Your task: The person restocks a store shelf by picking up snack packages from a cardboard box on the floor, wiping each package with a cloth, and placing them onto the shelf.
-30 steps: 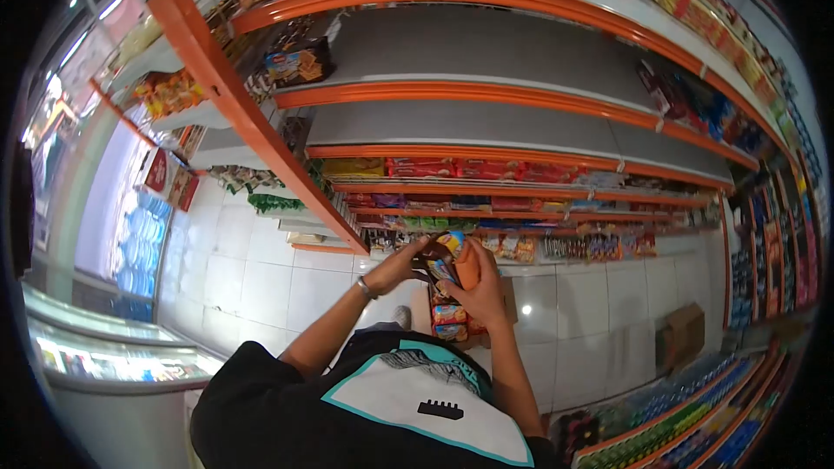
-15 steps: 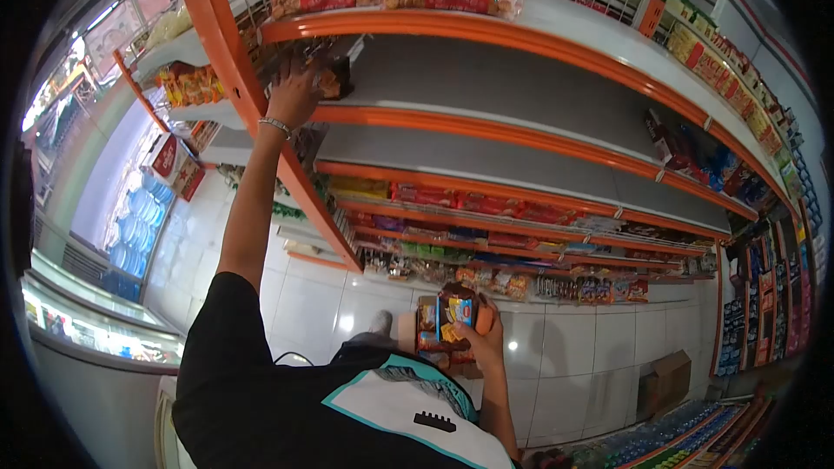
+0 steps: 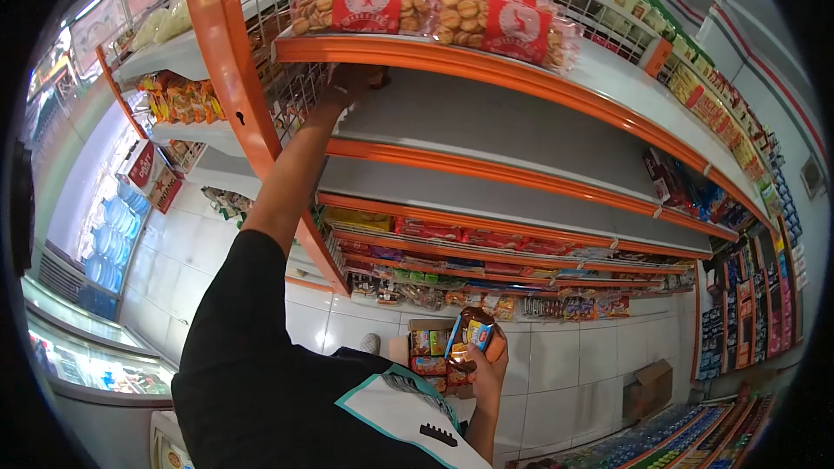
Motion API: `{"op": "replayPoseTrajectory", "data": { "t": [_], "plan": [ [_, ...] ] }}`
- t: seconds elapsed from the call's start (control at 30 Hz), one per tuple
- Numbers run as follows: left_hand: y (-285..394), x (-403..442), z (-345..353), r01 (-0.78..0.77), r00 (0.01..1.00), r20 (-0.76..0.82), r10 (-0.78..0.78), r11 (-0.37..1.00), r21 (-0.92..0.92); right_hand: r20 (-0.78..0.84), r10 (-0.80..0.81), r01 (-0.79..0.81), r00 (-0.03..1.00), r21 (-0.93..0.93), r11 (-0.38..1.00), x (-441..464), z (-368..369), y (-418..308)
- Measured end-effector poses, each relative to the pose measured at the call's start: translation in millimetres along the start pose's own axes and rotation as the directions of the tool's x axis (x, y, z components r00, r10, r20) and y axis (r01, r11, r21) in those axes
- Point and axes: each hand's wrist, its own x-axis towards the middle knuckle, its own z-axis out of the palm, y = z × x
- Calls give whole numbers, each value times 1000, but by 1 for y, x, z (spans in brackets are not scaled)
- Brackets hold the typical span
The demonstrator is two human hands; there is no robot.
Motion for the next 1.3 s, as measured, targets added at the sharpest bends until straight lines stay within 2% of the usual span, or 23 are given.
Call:
{"op": "replayPoseTrajectory", "data": {
  "t": [0.07, 0.17, 0.27, 0.5, 0.57, 0.67, 0.77, 1.2, 1.3],
  "plan": [
    [-15, 32, 22, -55, 998, 3, 55, 996, 77, -45, 26, -27, 999, -17, 1000, -5, 7, -2],
    [-22, 20, 29, -52, 999, 6, 52, 997, 50, -79, -26, 23, 997, -39, 999, -4, 0, 14],
    [-34, 9, 41, -44, 999, 14, 43, 999, 31, -95, -24, 23, 995, -7, 1000, -11, 11, 8],
    [-40, -16, 53, -50, 998, 23, 50, 999, 0, -97, -45, 38, 994, -70, 997, -7, 0, 18],
    [-38, -14, 52, -66, 998, 15, 66, 998, -2, -94, -111, 105, 989, -68, 992, -6, 4, 16],
    [-35, -9, 50, -91, 996, 1, 91, 996, -4, -109, -81, 74, 991, -60, 995, -7, 7, 9],
    [-29, -10, 46, -113, 994, -8, 113, 994, -9, -92, -14, 12, 996, -16, 1000, -11, 10, -3],
    [25, 33, 33, -327, 944, -52, 326, 945, -11, -157, -85, 91, 984, 32, 995, -14, 7, 10],
    [46, 59, 24, -400, 914, -81, 398, 917, -3, -134, -88, 86, 987, -22, 996, -17, 9, 7]
  ]
}}
